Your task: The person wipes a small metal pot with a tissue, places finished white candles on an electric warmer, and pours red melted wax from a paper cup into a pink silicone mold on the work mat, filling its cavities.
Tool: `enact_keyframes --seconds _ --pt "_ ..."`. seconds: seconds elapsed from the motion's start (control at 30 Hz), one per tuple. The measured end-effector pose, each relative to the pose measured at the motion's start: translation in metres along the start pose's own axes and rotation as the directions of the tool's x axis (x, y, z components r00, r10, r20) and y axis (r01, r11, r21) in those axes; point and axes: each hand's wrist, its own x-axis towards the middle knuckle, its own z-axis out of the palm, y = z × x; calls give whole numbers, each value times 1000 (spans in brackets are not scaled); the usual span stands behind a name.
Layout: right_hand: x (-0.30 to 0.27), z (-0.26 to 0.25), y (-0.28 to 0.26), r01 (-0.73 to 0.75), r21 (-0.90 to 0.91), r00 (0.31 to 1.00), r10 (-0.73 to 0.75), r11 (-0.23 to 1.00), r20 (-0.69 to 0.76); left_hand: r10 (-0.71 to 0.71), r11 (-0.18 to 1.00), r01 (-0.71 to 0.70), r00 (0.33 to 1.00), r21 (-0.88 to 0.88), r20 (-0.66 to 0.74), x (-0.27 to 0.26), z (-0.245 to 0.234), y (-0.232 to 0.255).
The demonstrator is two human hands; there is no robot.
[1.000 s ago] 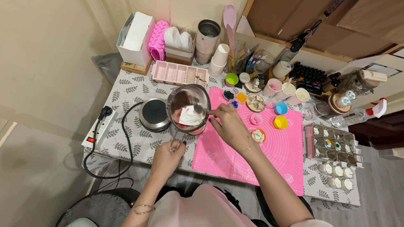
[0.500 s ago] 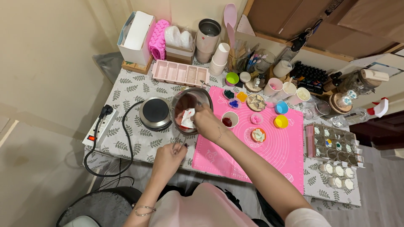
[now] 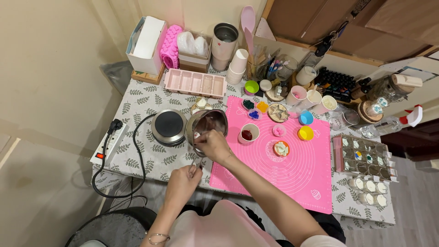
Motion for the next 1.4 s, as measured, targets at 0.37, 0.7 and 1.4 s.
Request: enact_keyframes --seconds 0.37,0.7,1.4 --pt "17 13 19 -463 807 882 283 367 377 -53 999 52 998 11 40 2 -6 -1" --pt "-27 -38 43 -355 886 893 172 -300 416 -136 977 135 991 -167 2 1 -11 16" --pt "-348 -131 114 717 697 450 778 -22 -438 -101 935 350 432 -63 896 -19 148 128"
